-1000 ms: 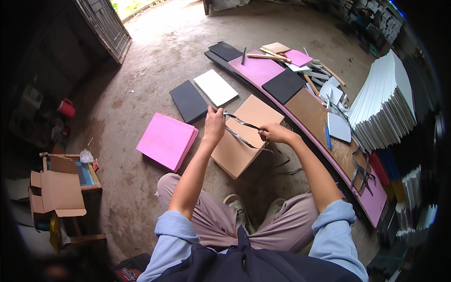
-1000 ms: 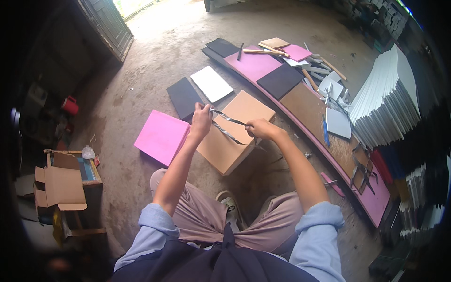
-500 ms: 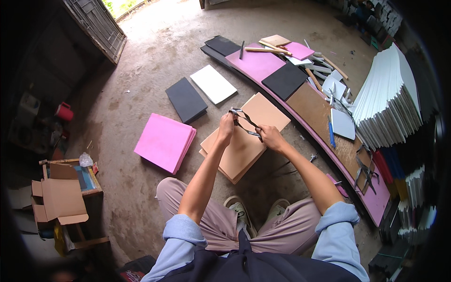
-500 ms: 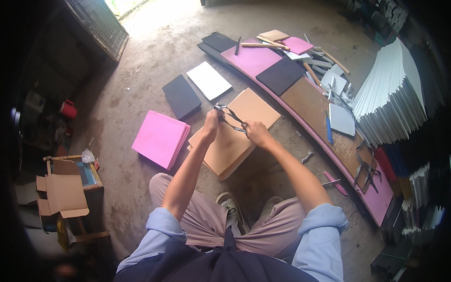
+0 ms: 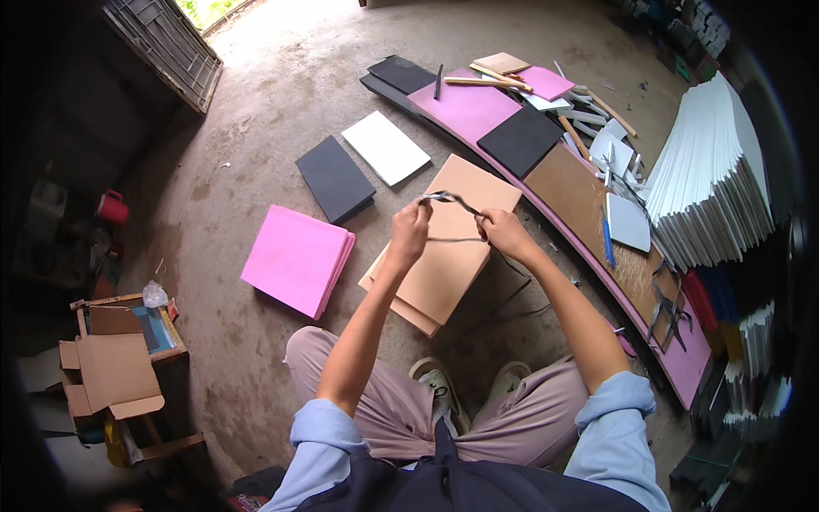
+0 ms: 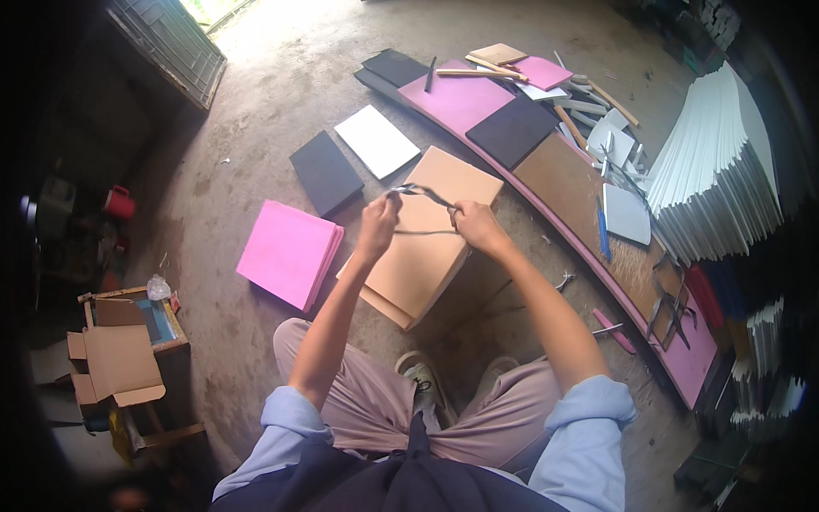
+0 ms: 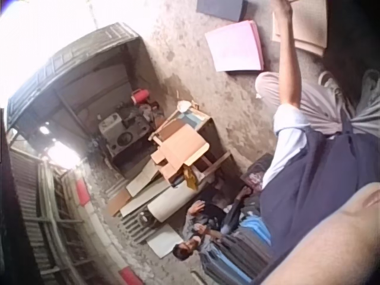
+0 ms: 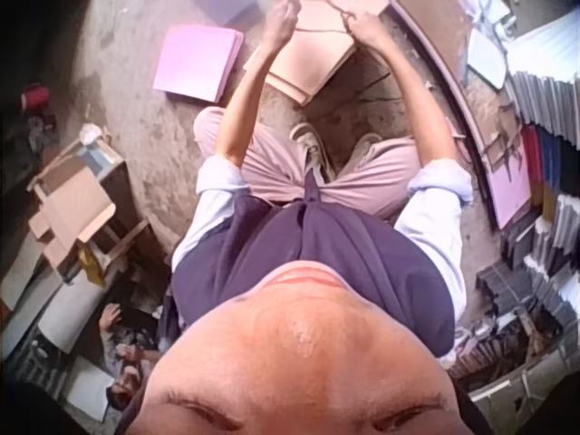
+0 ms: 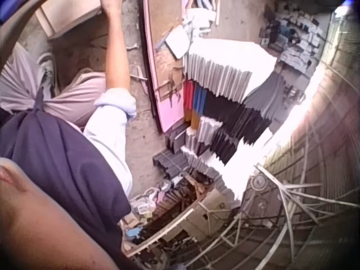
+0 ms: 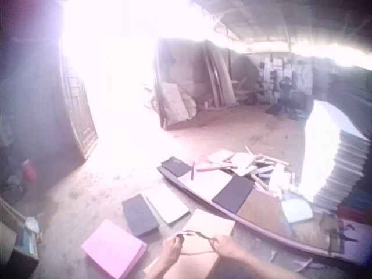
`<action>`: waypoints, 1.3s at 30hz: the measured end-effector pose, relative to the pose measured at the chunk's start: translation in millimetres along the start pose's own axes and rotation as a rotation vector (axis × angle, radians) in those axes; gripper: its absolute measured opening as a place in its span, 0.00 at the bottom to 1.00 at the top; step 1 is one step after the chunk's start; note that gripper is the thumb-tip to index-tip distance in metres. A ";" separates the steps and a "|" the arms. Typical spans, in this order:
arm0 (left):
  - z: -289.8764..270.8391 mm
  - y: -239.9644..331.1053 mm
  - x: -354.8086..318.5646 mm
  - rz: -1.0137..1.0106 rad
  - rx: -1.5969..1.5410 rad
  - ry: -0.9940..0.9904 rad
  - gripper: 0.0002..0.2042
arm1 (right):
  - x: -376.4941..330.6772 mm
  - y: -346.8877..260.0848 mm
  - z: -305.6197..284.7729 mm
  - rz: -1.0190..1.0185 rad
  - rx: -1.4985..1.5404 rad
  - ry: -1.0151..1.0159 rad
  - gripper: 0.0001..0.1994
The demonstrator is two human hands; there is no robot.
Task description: The person sits on the floor and assembles notebooks by placing white paper stacks between colored covers. They use a black elastic band to secure each notebook, then stack the finished units.
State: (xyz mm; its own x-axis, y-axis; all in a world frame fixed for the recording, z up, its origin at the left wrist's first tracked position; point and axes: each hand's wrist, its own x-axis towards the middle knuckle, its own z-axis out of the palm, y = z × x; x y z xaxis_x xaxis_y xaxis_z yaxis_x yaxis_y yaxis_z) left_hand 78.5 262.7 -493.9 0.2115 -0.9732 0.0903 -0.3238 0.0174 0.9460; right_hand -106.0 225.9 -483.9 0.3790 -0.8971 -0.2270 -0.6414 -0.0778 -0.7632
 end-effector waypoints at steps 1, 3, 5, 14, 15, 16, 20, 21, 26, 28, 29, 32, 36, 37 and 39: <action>-7.7 8.0 1.8 0.014 0.111 0.020 0.14 | -1.2 1.1 -5.0 0.027 -0.047 -0.045 0.14; -25.7 12.5 3.3 0.056 0.397 0.010 0.10 | -4.4 2.5 -5.4 -0.018 -0.121 -0.073 0.15; -39.1 -0.6 4.3 0.179 0.582 0.105 0.09 | -9.0 -0.7 -4.9 -0.067 -0.152 -0.101 0.15; -63.1 -16.9 6.8 -0.109 1.209 -0.149 0.07 | -44.8 -9.8 -19.8 -0.060 -0.438 0.086 0.11; -62.3 -17.0 6.8 -0.114 1.260 -0.158 0.07 | -47.2 -9.7 -20.8 -0.033 -0.497 0.099 0.11; -61.4 -17.2 7.3 -0.120 1.311 -0.166 0.07 | -48.8 -10.4 -21.1 -0.003 -0.551 0.083 0.09; -39.5 13.1 2.4 -0.318 1.430 -0.293 0.07 | -49.4 0.5 -21.7 0.190 -0.830 -0.091 0.10; -38.0 15.1 3.6 -0.368 1.439 -0.324 0.08 | -47.9 6.8 -20.4 0.244 -0.861 -0.124 0.12; -48.8 -10.6 9.5 -0.157 1.011 -0.157 0.11 | -41.7 15.6 -8.4 0.169 -0.712 -0.019 0.15; -31.1 -6.6 7.9 -0.187 0.757 -0.125 0.15 | -30.5 38.2 -5.4 0.128 -0.528 -0.042 0.16; -24.2 -6.2 3.4 -0.188 0.712 -0.111 0.16 | -28.8 36.1 -2.8 0.097 -0.435 -0.069 0.16; -12.8 -6.8 -4.8 -0.177 0.599 -0.093 0.19 | -30.5 22.4 12.6 0.159 -0.293 0.006 0.17; -8.0 -18.2 -7.2 -0.030 0.526 -0.012 0.17 | -31.2 16.2 16.1 0.076 -0.175 0.135 0.15; -5.9 -18.9 -6.4 -0.019 0.514 -0.022 0.17 | -31.2 18.5 16.7 0.097 -0.166 0.143 0.15; -2.0 -18.3 -2.4 0.005 0.491 -0.034 0.16 | -30.3 22.4 17.0 0.131 -0.147 0.160 0.14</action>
State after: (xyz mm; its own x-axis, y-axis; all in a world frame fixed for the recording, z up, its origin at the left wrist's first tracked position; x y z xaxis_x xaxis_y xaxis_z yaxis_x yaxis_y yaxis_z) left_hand 85.8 265.1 -510.8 0.1812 -0.9805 0.0764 -0.7227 -0.0801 0.6865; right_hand -120.5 258.8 -504.4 0.1836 -0.9602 -0.2105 -0.7727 -0.0085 -0.6348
